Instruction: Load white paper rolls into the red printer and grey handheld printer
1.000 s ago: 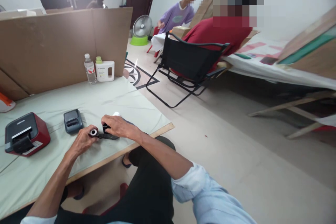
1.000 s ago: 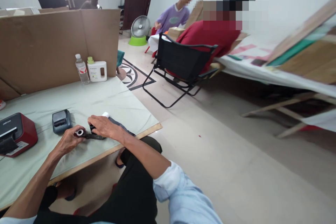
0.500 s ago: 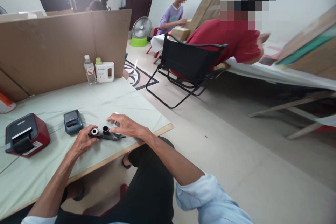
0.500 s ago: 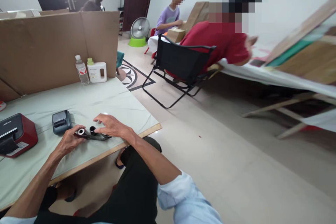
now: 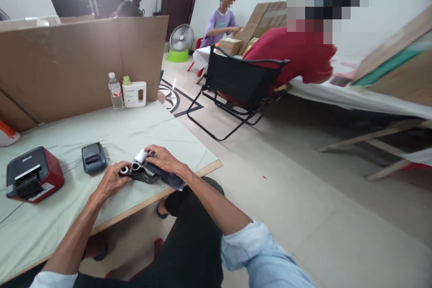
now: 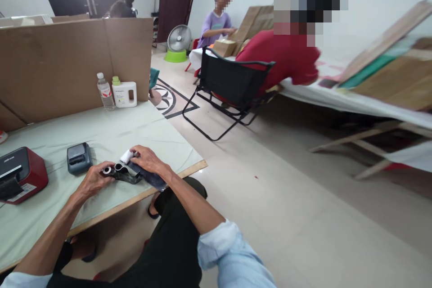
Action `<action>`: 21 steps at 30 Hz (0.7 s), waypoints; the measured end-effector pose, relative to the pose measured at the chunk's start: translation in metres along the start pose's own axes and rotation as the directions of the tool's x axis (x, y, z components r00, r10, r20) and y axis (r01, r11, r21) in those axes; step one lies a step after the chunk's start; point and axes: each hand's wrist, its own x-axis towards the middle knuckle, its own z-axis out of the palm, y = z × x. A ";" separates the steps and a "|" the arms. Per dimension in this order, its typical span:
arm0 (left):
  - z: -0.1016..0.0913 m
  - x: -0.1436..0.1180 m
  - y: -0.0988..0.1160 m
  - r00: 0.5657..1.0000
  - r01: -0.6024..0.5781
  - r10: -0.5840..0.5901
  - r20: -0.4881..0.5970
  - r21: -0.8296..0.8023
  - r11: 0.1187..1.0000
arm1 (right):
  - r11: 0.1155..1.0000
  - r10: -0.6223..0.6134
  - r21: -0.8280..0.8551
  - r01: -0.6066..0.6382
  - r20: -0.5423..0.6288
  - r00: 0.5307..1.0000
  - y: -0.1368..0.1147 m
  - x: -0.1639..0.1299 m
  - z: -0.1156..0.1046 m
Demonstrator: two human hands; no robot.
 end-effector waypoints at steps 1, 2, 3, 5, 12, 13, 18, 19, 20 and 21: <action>0.000 0.000 0.000 1.000 -0.003 0.003 0.002 -0.001 1.000 | 1.000 0.009 -0.007 -0.009 0.001 1.000 -0.001 0.002 0.000; 0.000 0.000 0.000 1.000 -0.003 0.003 0.003 -0.001 1.000 | 1.000 0.019 -0.025 -0.019 0.004 1.000 -0.001 0.005 0.000; 0.001 0.000 -0.002 1.000 -0.002 0.002 0.003 -0.003 1.000 | 0.998 0.023 -0.053 -0.023 0.013 1.000 -0.002 0.008 0.000; 0.002 0.000 -0.006 1.000 0.003 -0.003 -0.004 -0.011 1.000 | 0.991 0.008 -0.135 -0.001 0.048 0.999 -0.005 0.015 0.001; 0.004 0.001 -0.012 1.000 -0.008 0.008 -0.005 -0.014 1.000 | 0.974 -0.007 -0.226 0.024 0.075 0.997 -0.020 0.022 0.007; 0.004 0.001 -0.012 1.000 -0.013 0.013 -0.006 -0.010 1.000 | 0.978 0.004 -0.210 0.012 0.073 0.997 -0.022 0.021 0.006; 0.006 0.002 -0.011 1.000 -0.021 0.021 -0.013 -0.012 1.000 | 0.964 -0.119 -0.229 0.134 0.081 0.990 -0.032 0.015 -0.002; 0.006 0.002 -0.012 1.000 -0.019 0.019 -0.016 -0.016 1.000 | 0.947 -0.169 -0.261 0.187 0.089 0.982 -0.034 0.014 -0.003; 0.007 0.002 -0.012 1.000 -0.016 0.016 -0.019 -0.019 1.000 | 0.927 -0.214 -0.290 0.237 0.106 0.971 -0.036 0.012 -0.004; 0.007 0.002 -0.012 1.000 -0.014 0.014 -0.021 -0.022 1.000 | 0.909 -0.250 -0.308 0.279 0.133 0.959 -0.037 0.011 -0.005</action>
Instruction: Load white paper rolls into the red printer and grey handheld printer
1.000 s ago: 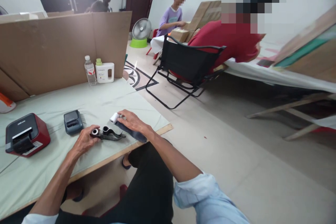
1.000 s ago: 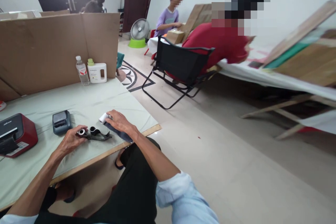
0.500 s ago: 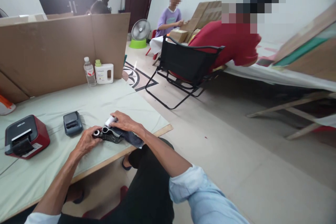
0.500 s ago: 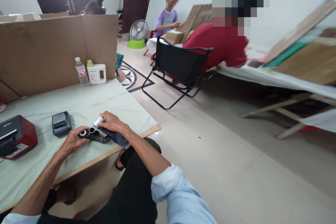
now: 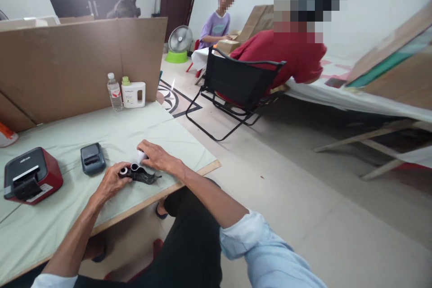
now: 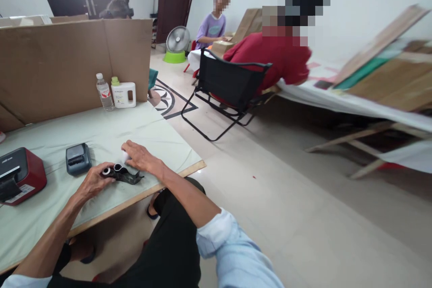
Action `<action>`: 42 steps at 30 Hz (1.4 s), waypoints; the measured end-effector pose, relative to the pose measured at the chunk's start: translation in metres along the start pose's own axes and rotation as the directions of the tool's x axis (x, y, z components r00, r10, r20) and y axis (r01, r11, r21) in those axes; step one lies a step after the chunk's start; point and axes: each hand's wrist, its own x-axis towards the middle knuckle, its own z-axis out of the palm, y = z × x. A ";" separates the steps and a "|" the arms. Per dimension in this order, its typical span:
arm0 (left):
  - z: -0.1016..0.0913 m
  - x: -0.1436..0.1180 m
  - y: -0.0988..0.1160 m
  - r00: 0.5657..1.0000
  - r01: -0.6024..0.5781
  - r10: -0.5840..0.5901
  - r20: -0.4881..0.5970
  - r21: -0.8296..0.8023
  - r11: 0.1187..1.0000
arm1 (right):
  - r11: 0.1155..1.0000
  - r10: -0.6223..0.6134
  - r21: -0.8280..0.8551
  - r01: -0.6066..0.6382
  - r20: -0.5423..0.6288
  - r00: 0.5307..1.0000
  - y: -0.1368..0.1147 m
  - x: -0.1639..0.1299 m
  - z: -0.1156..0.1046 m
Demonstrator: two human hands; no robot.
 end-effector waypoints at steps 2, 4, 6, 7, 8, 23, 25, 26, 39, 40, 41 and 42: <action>0.000 -0.001 0.000 1.000 0.001 -0.001 0.000 -0.009 1.000 | 0.999 -0.051 -0.002 0.051 0.038 0.998 -0.002 -0.003 0.000; 0.000 -0.002 0.001 1.000 0.000 0.000 0.009 -0.016 1.000 | 0.999 -0.047 0.025 0.045 0.055 0.997 -0.001 -0.006 0.000; -0.002 -0.003 0.001 1.000 -0.002 0.003 0.018 -0.011 1.000 | 0.999 0.006 0.042 -0.008 0.058 0.998 0.000 -0.009 0.001; -0.003 -0.003 0.001 1.000 -0.006 0.006 0.019 -0.004 1.000 | 0.998 0.039 0.043 -0.042 0.060 0.997 0.001 -0.010 0.002; -0.005 -0.004 0.001 1.000 -0.010 0.010 0.016 0.005 1.000 | 0.996 0.069 0.043 -0.072 0.064 0.996 0.002 -0.010 0.002; -0.037 0.009 0.051 0.981 -0.087 0.102 -0.168 0.093 0.992 | 0.627 0.316 0.734 -0.262 0.068 0.946 -0.001 -0.007 -0.072; -0.036 0.015 0.071 0.968 -0.155 0.168 -0.184 0.084 0.984 | 0.535 0.316 0.798 -0.276 0.113 0.942 -0.011 -0.014 -0.079; -0.034 0.017 0.081 0.963 -0.188 0.199 -0.182 0.078 0.979 | 0.497 0.313 0.822 -0.279 0.130 0.941 -0.016 -0.017 -0.081; -0.015 0.005 0.147 0.943 -0.311 0.310 -0.121 0.014 0.950 | 0.214 0.329 0.966 -0.142 0.066 0.942 -0.078 -0.058 -0.049; -0.016 0.004 0.148 0.944 -0.310 0.309 -0.115 0.007 0.951 | 0.188 0.335 0.973 -0.136 0.067 0.940 -0.081 -0.059 -0.046; -0.016 0.002 0.149 0.947 -0.304 0.303 -0.109 -0.001 0.953 | 0.162 0.339 0.978 -0.131 0.070 0.938 -0.083 -0.060 -0.044; -0.016 0.000 0.150 0.951 -0.294 0.291 -0.102 -0.007 0.956 | 0.141 0.344 0.982 -0.127 0.072 0.936 -0.085 -0.061 -0.041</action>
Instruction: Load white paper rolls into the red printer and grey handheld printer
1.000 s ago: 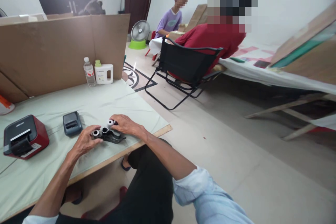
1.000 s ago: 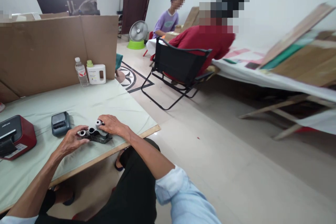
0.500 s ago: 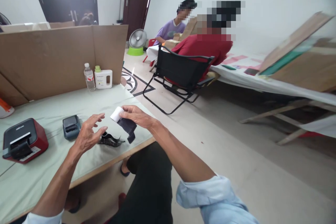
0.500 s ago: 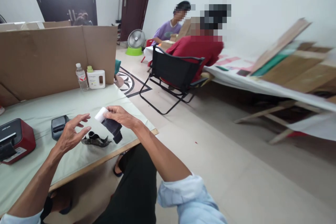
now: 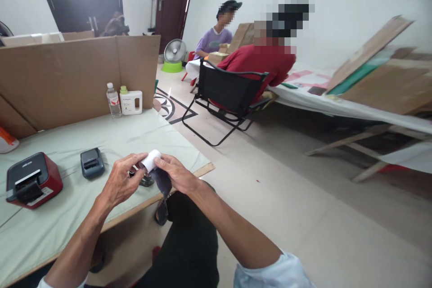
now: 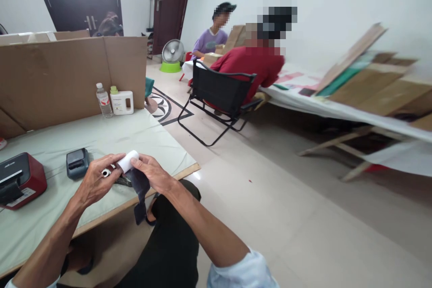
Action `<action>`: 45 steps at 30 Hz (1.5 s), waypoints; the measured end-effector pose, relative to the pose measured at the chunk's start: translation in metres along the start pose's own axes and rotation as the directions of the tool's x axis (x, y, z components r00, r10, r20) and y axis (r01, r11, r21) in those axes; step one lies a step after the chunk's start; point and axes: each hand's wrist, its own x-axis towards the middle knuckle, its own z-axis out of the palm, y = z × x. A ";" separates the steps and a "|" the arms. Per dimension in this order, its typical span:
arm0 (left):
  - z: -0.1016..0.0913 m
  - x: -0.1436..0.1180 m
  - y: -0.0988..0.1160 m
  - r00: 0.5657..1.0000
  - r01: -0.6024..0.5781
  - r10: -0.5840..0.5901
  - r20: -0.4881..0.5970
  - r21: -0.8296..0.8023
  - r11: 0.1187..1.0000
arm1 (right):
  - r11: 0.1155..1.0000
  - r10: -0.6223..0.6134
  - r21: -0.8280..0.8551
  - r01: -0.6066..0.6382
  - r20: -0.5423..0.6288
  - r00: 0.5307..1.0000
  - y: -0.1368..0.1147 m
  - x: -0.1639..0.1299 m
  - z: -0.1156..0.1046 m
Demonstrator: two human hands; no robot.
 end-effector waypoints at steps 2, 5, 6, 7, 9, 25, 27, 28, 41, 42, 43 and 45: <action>-0.001 -0.003 0.002 1.000 0.027 -0.027 0.015 -0.002 1.000 | 1.000 0.002 0.028 -0.002 -0.016 1.000 0.004 -0.003 0.003; -0.006 -0.006 0.002 0.998 0.031 -0.030 0.046 -0.022 0.999 | 0.999 0.003 0.036 -0.002 -0.031 1.000 0.011 -0.007 0.005; -0.008 -0.007 0.002 0.998 0.026 -0.024 0.060 -0.043 0.999 | 0.999 0.011 0.033 -0.010 -0.016 1.000 0.012 -0.009 0.006; -0.012 -0.007 0.001 0.996 0.025 -0.019 0.086 -0.069 0.997 | 0.999 0.025 0.028 -0.025 0.010 1.000 0.014 -0.011 0.006; -0.021 -0.007 0.000 0.984 0.042 -0.020 0.178 -0.121 0.992 | 0.997 0.070 0.008 -0.070 0.077 0.995 0.017 -0.015 0.007; -0.032 -0.018 -0.013 0.926 0.259 -0.123 0.357 -0.366 0.894 | 0.973 0.164 0.117 -0.199 0.260 0.952 0.044 -0.025 0.020; -0.030 -0.020 -0.017 0.924 0.289 -0.142 0.356 -0.404 0.868 | 0.969 0.167 0.132 -0.208 0.269 0.949 0.046 -0.025 0.020; -0.029 -0.021 -0.019 0.924 0.297 -0.145 0.353 -0.425 0.855 | 0.966 0.166 0.145 -0.212 0.275 0.947 0.047 -0.025 0.020; -0.029 -0.030 -0.025 0.922 0.321 -0.138 0.361 -0.518 0.793 | 0.946 0.128 0.254 -0.200 0.274 0.953 0.058 -0.025 0.030; -0.030 -0.030 -0.025 0.922 0.317 -0.129 0.364 -0.521 0.793 | 0.945 0.120 0.264 -0.196 0.276 0.954 0.058 -0.025 0.031; -0.031 -0.030 -0.024 0.922 0.312 -0.122 0.368 -0.518 0.797 | 0.943 0.117 0.270 -0.194 0.275 0.954 0.057 -0.025 0.032; -0.033 -0.028 -0.023 0.918 0.299 -0.102 0.383 -0.500 0.813 | 0.943 0.122 0.271 -0.195 0.264 0.957 0.056 -0.025 0.032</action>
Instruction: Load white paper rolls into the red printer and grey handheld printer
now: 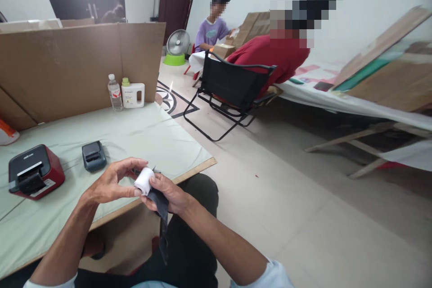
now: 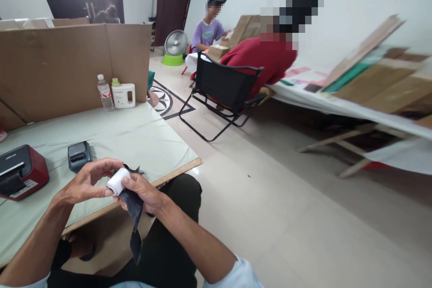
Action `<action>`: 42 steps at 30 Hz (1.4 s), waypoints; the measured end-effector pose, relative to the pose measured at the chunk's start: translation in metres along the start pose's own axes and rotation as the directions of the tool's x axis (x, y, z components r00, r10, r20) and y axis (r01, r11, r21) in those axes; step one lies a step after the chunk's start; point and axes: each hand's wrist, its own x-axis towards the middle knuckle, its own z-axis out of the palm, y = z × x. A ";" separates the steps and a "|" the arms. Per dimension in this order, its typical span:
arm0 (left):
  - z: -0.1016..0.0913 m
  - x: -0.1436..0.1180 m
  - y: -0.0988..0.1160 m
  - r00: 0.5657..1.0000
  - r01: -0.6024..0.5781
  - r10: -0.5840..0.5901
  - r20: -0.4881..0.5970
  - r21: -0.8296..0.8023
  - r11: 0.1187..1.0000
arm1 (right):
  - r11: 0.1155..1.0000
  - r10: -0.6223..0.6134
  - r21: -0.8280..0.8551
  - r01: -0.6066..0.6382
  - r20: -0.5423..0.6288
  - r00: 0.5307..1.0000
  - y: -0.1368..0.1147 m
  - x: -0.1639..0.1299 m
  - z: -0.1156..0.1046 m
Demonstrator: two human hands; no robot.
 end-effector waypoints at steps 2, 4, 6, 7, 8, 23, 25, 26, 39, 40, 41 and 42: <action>-0.002 0.001 0.004 0.999 -0.017 0.015 0.041 0.051 0.999 | 1.000 0.018 -0.009 -0.018 -0.012 1.000 -0.001 0.000 0.000; -0.005 0.003 0.009 0.996 -0.046 0.035 0.085 0.125 0.991 | 0.999 0.042 -0.021 -0.042 -0.016 0.999 -0.002 0.000 -0.001; -0.008 0.005 0.013 0.992 -0.073 0.050 0.118 0.199 0.977 | 0.998 0.057 -0.031 -0.057 -0.017 0.998 -0.002 0.000 -0.001; -0.010 0.005 0.016 0.990 -0.081 0.051 0.132 0.233 0.969 | 0.997 0.062 -0.034 -0.063 -0.017 0.998 -0.002 0.000 -0.002; -0.011 0.006 0.019 0.988 -0.087 0.048 0.147 0.268 0.959 | 0.997 0.068 -0.037 -0.068 -0.018 0.998 -0.002 0.000 -0.002; 0.008 0.007 0.004 0.992 -0.120 0.119 0.031 0.019 0.993 | 0.999 0.004 -0.039 -0.005 -0.020 1.000 -0.005 -0.001 -0.002; 0.004 0.006 0.018 0.992 -0.099 0.070 0.109 0.284 0.954 | 0.991 0.071 -0.111 -0.076 -0.042 0.997 -0.005 -0.001 -0.005; 0.002 0.007 0.026 0.990 -0.093 0.039 0.136 0.420 0.903 | 0.986 0.091 -0.132 -0.098 -0.057 0.994 -0.006 -0.001 -0.006; 0.008 0.004 0.019 0.989 -0.116 0.072 0.129 0.383 0.916 | 0.979 0.115 -0.163 -0.121 -0.046 0.992 -0.008 -0.006 -0.011; 0.007 0.004 0.026 0.988 -0.116 0.050 0.148 0.480 0.870 | 0.974 0.126 -0.184 -0.134 -0.054 0.991 -0.009 -0.006 -0.011; 0.006 0.004 0.032 0.987 -0.117 0.036 0.157 0.547 0.829 | 0.970 0.134 -0.196 -0.142 -0.052 0.990 -0.010 -0.006 -0.011; 0.005 0.004 0.036 0.987 -0.118 0.031 0.158 0.577 0.808 | 0.970 0.135 -0.196 -0.142 -0.047 0.990 -0.010 -0.005 -0.011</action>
